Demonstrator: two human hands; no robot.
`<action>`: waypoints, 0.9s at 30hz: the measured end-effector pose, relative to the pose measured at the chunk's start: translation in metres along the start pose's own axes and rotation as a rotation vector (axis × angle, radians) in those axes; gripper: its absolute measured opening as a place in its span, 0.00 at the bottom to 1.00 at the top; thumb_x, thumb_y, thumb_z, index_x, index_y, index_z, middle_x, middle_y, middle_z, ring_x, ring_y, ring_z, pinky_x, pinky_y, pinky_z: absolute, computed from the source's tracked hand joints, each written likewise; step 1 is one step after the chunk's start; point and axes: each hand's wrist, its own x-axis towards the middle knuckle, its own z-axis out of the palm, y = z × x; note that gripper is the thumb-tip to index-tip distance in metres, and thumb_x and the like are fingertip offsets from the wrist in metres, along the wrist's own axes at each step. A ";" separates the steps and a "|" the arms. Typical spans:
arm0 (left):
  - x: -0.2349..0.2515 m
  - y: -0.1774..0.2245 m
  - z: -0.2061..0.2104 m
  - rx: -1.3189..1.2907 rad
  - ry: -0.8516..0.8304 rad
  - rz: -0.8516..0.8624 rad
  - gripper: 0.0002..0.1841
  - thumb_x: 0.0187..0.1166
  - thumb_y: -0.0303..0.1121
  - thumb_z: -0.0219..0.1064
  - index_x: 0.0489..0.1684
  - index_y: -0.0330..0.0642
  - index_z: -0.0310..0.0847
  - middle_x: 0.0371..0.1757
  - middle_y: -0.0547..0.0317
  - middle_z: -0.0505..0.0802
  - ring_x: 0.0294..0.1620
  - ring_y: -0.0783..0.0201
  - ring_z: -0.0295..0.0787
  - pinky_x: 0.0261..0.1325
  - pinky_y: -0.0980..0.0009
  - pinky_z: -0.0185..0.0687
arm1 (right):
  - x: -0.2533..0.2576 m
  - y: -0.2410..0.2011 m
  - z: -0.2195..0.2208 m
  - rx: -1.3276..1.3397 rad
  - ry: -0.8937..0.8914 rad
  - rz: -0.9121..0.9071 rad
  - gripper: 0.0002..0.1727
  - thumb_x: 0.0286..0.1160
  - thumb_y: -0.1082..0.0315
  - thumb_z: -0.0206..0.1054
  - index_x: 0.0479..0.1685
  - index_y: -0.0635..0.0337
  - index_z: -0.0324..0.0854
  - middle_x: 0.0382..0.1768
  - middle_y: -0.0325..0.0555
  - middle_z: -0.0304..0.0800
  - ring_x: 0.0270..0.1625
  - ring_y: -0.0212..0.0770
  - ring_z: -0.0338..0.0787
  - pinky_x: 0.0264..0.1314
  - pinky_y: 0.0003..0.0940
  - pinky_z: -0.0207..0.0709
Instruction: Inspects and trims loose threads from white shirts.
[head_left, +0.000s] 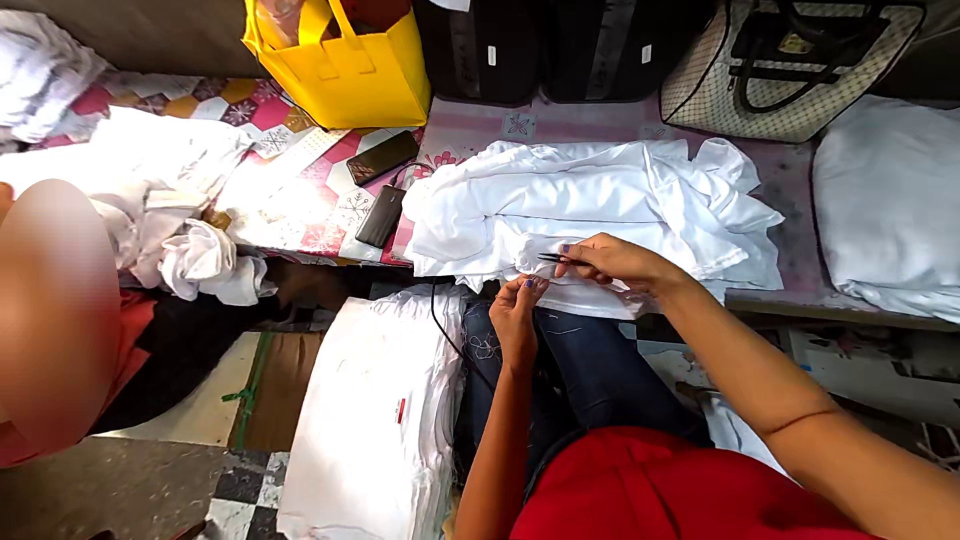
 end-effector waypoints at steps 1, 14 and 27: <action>0.000 0.001 0.000 -0.007 -0.004 -0.014 0.07 0.82 0.16 0.55 0.40 0.27 0.81 0.39 0.50 0.95 0.43 0.58 0.96 0.59 0.59 0.93 | 0.000 0.000 -0.003 -0.021 -0.045 0.033 0.24 0.95 0.55 0.50 0.37 0.57 0.87 0.11 0.24 0.65 0.13 0.20 0.60 0.17 0.17 0.55; -0.001 0.001 0.002 -0.090 -0.022 0.004 0.08 0.84 0.18 0.51 0.42 0.29 0.77 0.43 0.48 0.95 0.48 0.56 0.96 0.62 0.59 0.91 | 0.018 0.003 0.007 -0.075 -0.068 0.022 0.22 0.93 0.59 0.55 0.31 0.58 0.86 0.11 0.25 0.65 0.12 0.20 0.59 0.16 0.17 0.53; 0.007 -0.004 -0.011 0.065 -0.033 0.100 0.05 0.79 0.17 0.61 0.44 0.29 0.81 0.32 0.57 0.94 0.32 0.63 0.94 0.45 0.63 0.95 | 0.037 0.016 0.043 -0.043 0.403 -0.214 0.07 0.79 0.69 0.70 0.40 0.64 0.88 0.24 0.37 0.81 0.23 0.26 0.72 0.29 0.24 0.67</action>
